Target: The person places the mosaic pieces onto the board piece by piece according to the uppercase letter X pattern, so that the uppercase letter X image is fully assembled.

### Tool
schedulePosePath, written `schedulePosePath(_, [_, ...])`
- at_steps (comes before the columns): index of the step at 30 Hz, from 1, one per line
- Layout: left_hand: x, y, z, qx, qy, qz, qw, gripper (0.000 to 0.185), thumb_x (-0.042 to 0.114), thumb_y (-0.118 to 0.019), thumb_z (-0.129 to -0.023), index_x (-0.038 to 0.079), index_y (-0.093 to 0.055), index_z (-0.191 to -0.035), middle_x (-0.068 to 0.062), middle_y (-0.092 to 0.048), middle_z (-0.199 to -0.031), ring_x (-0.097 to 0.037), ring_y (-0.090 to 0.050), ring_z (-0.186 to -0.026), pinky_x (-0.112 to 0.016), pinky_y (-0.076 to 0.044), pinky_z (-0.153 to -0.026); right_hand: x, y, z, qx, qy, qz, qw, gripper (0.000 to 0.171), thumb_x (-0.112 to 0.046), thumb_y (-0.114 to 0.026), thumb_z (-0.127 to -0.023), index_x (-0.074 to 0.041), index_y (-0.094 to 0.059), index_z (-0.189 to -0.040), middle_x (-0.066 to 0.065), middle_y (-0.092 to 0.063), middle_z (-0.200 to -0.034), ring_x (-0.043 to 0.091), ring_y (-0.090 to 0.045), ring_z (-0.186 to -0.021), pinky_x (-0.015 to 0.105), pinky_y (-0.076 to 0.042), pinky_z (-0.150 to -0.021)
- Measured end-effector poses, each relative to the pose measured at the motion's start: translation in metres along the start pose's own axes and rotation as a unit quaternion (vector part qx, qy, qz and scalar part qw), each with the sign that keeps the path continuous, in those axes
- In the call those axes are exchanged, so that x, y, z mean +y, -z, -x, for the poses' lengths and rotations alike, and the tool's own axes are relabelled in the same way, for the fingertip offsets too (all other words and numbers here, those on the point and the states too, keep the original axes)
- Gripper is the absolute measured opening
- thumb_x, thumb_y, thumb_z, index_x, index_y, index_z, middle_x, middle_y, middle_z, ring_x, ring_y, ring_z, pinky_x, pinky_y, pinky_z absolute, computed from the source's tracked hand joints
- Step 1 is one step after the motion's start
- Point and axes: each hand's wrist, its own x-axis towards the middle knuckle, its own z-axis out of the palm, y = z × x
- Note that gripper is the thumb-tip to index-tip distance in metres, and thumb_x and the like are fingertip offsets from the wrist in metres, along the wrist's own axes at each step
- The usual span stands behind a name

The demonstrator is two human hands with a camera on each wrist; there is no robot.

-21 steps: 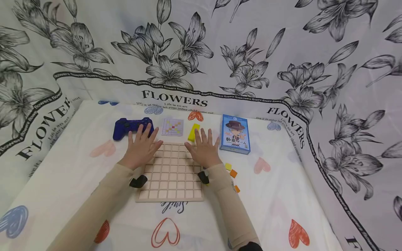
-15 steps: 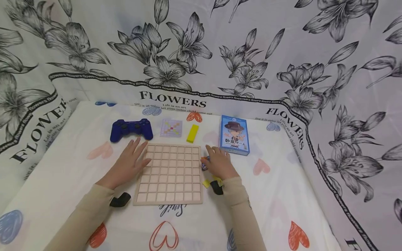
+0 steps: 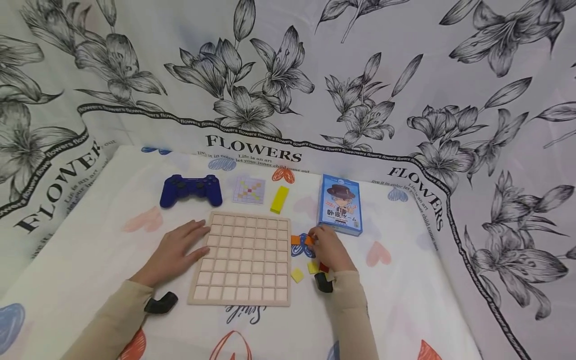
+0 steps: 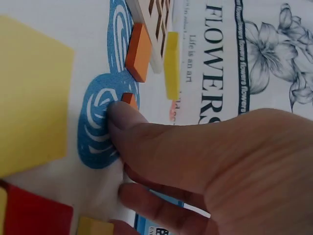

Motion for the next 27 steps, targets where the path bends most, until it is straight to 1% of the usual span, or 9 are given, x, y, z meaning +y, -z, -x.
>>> schedulePosePath(4, [0.004, -0.002, 0.003, -0.019, 0.001, -0.009, 0.9998, 0.055, 0.046, -0.055, -0.095, 0.018, -0.049, -0.142, -0.005, -0.042, -0.149, -0.033, -0.030, -0.141, -0.058, -0.028, -0.107, 0.002, -0.004, 0.009, 0.004, -0.006, -0.008, 1.000, 0.024, -0.017, -0.067, -0.091, -0.012, -0.062, -0.114, 0.003, -0.057, -0.109, 0.019, -0.053, -0.097, 0.040, -0.051, -0.092])
schedulePosePath(7, [0.007, 0.000, 0.004, -0.024, 0.006, -0.009, 0.9996, 0.054, 0.046, -0.055, -0.095, 0.019, -0.049, -0.141, -0.003, -0.043, -0.149, -0.032, -0.029, -0.141, -0.057, -0.027, -0.108, -0.003, -0.004, 0.014, 0.012, -0.009, -0.012, 1.000, 0.027, -0.017, -0.068, -0.091, -0.010, -0.060, -0.116, 0.004, -0.058, -0.108, 0.018, -0.055, -0.093, 0.039, -0.053, -0.089])
schedulePosePath(8, [0.008, 0.001, 0.004, -0.026, 0.009, -0.006, 0.9996, 0.054, 0.046, -0.055, -0.095, 0.019, -0.049, -0.141, -0.003, -0.043, -0.149, -0.031, -0.028, -0.142, -0.056, -0.026, -0.109, -0.006, -0.003, 0.015, 0.018, -0.003, -0.011, 1.000, 0.028, -0.018, -0.068, -0.090, -0.009, -0.059, -0.116, 0.005, -0.059, -0.107, 0.018, -0.056, -0.093, 0.039, -0.053, -0.087])
schedulePosePath(11, [0.009, 0.003, 0.004, -0.025, 0.010, -0.008, 0.9996, 0.054, 0.046, -0.055, -0.095, 0.018, -0.049, -0.141, -0.004, -0.043, -0.149, -0.032, -0.029, -0.142, -0.057, -0.026, -0.109, -0.023, 0.001, 0.015, 0.043, 0.036, -0.022, 0.998, 0.028, -0.019, -0.069, -0.089, -0.009, -0.057, -0.112, 0.004, -0.060, -0.102, 0.018, -0.057, -0.088, 0.035, -0.055, -0.078])
schedulePosePath(14, [0.008, 0.005, 0.004, -0.024, 0.012, -0.011, 0.9996, 0.054, 0.046, -0.054, -0.095, 0.018, -0.049, -0.141, -0.004, -0.043, -0.149, -0.032, -0.029, -0.142, -0.056, -0.026, -0.110, -0.049, 0.001, 0.008, 0.062, 0.115, -0.029, 0.991, 0.020, -0.016, -0.070, -0.089, -0.011, -0.058, -0.104, 0.001, -0.059, -0.099, 0.016, -0.057, -0.087, 0.031, -0.054, -0.075])
schedulePosePath(16, [0.007, 0.005, 0.005, -0.023, 0.014, -0.012, 0.9996, 0.054, 0.047, -0.053, -0.096, 0.018, -0.049, -0.141, -0.004, -0.043, -0.149, -0.031, -0.028, -0.142, -0.056, -0.026, -0.110, -0.069, 0.000, 0.000, 0.059, 0.167, -0.031, 0.984, 0.015, -0.015, -0.069, -0.089, -0.013, -0.059, -0.099, -0.001, -0.058, -0.098, 0.014, -0.058, -0.088, 0.029, -0.054, -0.075])
schedulePosePath(19, [0.004, 0.003, 0.005, -0.022, 0.017, -0.012, 0.9996, 0.055, 0.048, -0.053, -0.095, 0.019, -0.048, -0.142, -0.003, -0.043, -0.149, -0.031, -0.028, -0.142, -0.057, -0.026, -0.110, -0.098, -0.006, -0.019, 0.043, 0.230, -0.004, 0.972, 0.010, -0.017, -0.068, -0.090, -0.014, -0.061, -0.096, -0.002, -0.058, -0.099, 0.013, -0.058, -0.089, 0.028, -0.054, -0.079])
schedulePosePath(22, [0.002, 0.002, 0.004, -0.023, 0.020, -0.009, 0.9995, 0.055, 0.049, -0.052, -0.095, 0.020, -0.048, -0.142, -0.002, -0.042, -0.150, -0.030, -0.027, -0.143, -0.056, -0.025, -0.111, -0.123, -0.015, -0.036, 0.012, 0.264, 0.010, 0.964, 0.009, -0.020, -0.066, -0.091, -0.014, -0.061, -0.097, -0.002, -0.059, -0.100, 0.012, -0.059, -0.090, 0.026, -0.053, -0.081])
schedulePosePath(27, [0.002, 0.002, 0.003, -0.025, 0.023, -0.008, 0.9994, 0.055, 0.050, -0.050, -0.096, 0.022, -0.047, -0.143, -0.001, -0.042, -0.150, -0.028, -0.026, -0.143, -0.055, -0.024, -0.112, -0.152, -0.033, -0.058, -0.020, 0.268, 0.028, 0.963, 0.014, -0.027, -0.065, -0.093, -0.015, -0.062, -0.099, -0.005, -0.060, -0.099, 0.010, -0.056, -0.087, 0.024, -0.052, -0.080])
